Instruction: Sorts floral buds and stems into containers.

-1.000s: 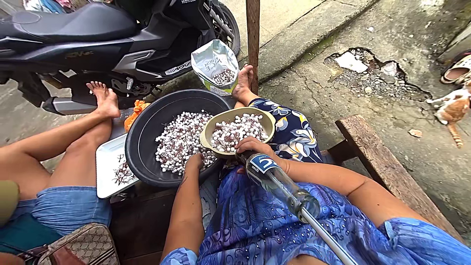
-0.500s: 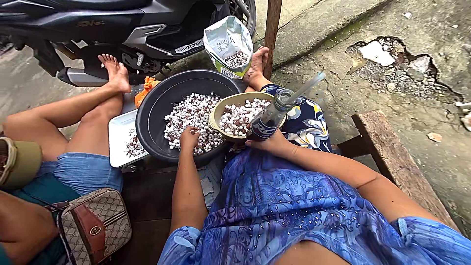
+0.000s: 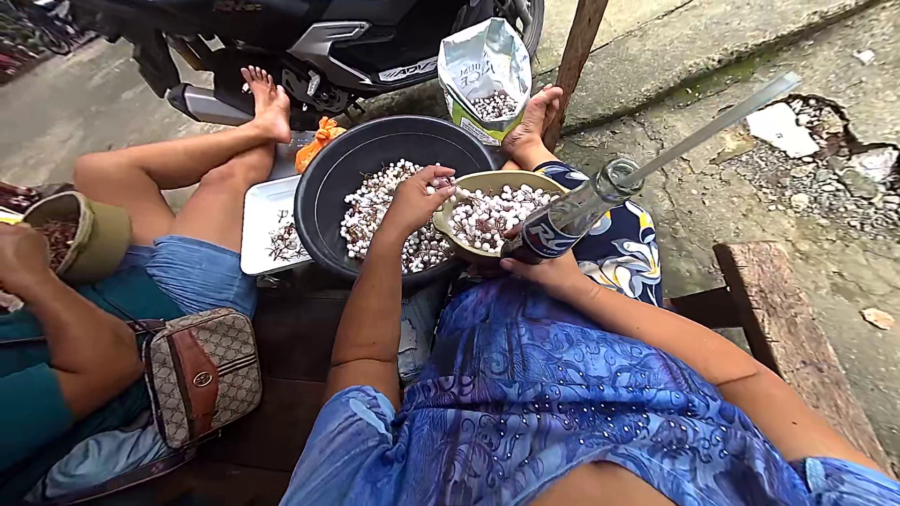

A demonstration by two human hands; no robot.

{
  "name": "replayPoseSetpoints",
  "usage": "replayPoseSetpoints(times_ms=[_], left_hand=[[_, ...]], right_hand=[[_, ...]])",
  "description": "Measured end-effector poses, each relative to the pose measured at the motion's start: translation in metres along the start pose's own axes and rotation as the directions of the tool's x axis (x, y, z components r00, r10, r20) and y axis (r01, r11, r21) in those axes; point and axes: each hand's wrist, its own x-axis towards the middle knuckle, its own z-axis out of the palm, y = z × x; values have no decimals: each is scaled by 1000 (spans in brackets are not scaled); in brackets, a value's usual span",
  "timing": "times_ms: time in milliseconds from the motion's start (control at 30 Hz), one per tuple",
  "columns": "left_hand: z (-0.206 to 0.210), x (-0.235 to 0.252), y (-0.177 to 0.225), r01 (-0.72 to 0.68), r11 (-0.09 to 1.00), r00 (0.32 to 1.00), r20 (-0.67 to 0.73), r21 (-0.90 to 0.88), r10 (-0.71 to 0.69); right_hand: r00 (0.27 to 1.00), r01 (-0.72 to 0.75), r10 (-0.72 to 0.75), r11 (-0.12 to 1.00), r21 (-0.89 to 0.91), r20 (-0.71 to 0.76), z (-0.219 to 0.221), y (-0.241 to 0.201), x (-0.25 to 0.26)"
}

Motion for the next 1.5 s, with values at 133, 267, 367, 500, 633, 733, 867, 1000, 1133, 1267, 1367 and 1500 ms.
replayPoseSetpoints(times_ms=[133, 267, 367, 500, 633, 733, 867, 1000, 1133, 1267, 1367, 1500], left_hand=[[9, 10, 6, 32, 999, 999, 37, 37, -34], [10, 12, 4, 3, 995, 1000, 4, -96, -3], [8, 11, 1, -38, 970, 999, 2, -240, 40], [8, 12, 0, -60, 959, 998, -20, -277, 57], [12, 15, -2, -49, 960, 999, -25, -277, 43], [15, 19, -4, -66, 963, 998, -7, -261, 66], [19, 23, -3, -76, 944, 996, 17, -323, 85], [21, 26, -4, -59, 917, 997, 23, -395, 74], [22, 26, -2, -66, 903, 997, -4, -425, 71], [26, 24, 2, -70, 950, 993, 68, -304, 95], [25, 22, 7, -121, 960, 988, 58, -253, 140], [19, 20, 11, -170, 943, 981, 44, -286, 190]], right_hand=[[1000, 19, -19, 999, 47, -8, -1, 7, -1], [1000, 17, -16, 993, 113, -4, 1, 10, 0], [1000, 15, -16, 992, 123, 4, 1, 10, 0], [1000, 26, -27, 995, 98, 12, 2, 12, 1], [999, 35, -35, 998, 53, -6, 2, 14, -1], [999, 40, -39, 998, 41, -19, 2, 12, -2], [999, 40, -39, 996, 83, -16, 2, 14, -2], [999, 40, -39, 995, 87, -13, 2, 14, -2], [998, 66, -65, 996, 66, -13, 2, 13, -3], [998, 65, -64, 996, 57, -7, 1, 12, -2], [997, 75, -76, 993, 96, -1, 1, 13, -3], [997, 78, -78, 993, 93, -1, 2, 13, -3]])
